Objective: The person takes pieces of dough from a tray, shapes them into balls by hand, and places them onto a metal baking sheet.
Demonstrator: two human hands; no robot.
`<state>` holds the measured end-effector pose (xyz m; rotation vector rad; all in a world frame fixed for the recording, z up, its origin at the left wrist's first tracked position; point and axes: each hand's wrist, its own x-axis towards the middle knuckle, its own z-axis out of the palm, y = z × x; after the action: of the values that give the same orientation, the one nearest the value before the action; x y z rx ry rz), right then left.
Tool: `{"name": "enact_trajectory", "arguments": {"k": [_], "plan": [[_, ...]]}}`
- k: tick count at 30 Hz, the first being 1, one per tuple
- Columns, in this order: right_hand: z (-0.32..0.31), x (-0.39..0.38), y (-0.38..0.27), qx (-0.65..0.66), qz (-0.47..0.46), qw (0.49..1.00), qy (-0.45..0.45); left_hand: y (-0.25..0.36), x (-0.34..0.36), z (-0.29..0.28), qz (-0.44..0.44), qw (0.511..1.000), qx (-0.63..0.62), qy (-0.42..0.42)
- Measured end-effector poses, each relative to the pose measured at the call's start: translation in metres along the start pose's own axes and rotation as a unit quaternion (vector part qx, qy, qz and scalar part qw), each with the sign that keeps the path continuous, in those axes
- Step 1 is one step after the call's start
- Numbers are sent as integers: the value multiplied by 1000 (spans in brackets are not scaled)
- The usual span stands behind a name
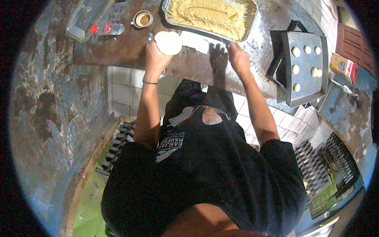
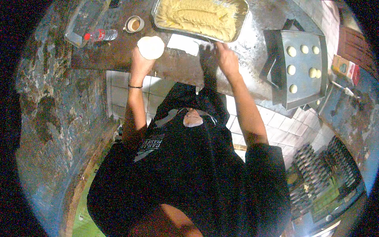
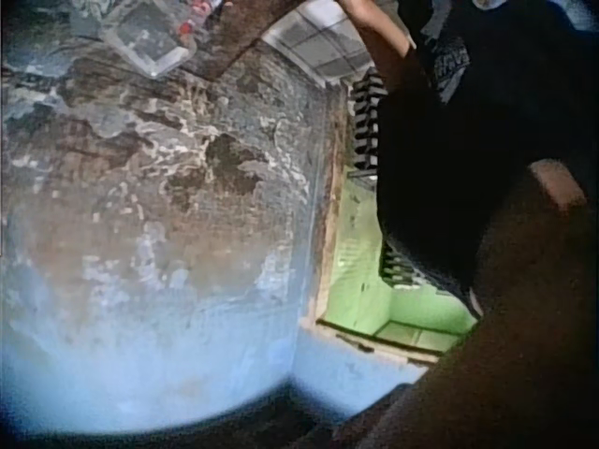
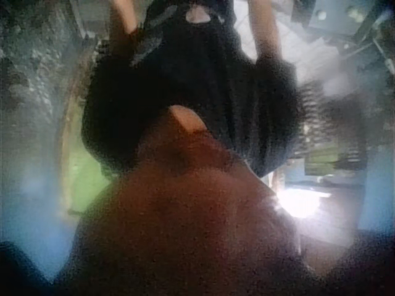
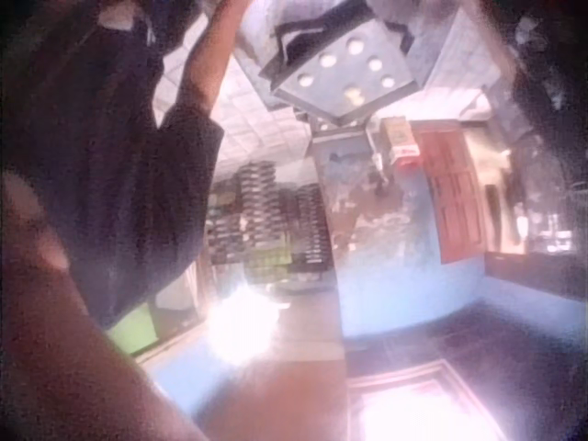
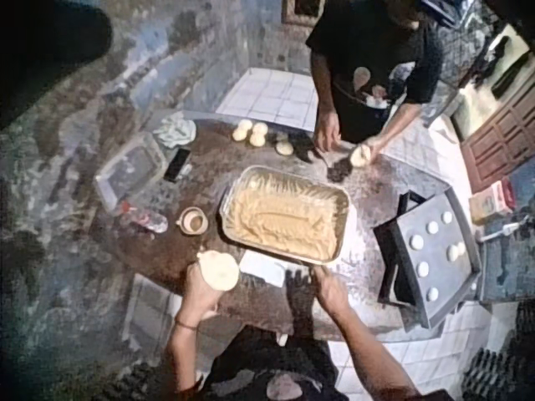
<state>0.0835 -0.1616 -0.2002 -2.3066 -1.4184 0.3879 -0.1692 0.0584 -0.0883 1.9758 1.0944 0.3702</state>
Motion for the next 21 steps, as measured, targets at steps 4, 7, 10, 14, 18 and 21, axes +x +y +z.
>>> {"name": "enact_trajectory", "arguments": {"k": [4, 7, 10, 14, 18, 21], "plan": [[-10, 67, -8, -76, -45, 996, 18, -12, 6, 3, -5, 998, -57, 27], [2, 87, -5, -189, -42, 977, -93, -15, 8, 4, -9, 994, -101, 36], [10, 93, 4, -187, -58, 974, -113, -14, 8, 2, -27, 991, -126, 36], [-10, 103, 11, -12, 14, 983, -183, -7, 8, 0, -9, 992, -123, -1], [-62, 106, -10, 242, 51, 936, -252, 5, 14, 8, 52, 994, -96, -23], [-96, 75, -56, 305, 1, 936, -176, 19, 22, 19, 78, 992, -97, -35]]}}
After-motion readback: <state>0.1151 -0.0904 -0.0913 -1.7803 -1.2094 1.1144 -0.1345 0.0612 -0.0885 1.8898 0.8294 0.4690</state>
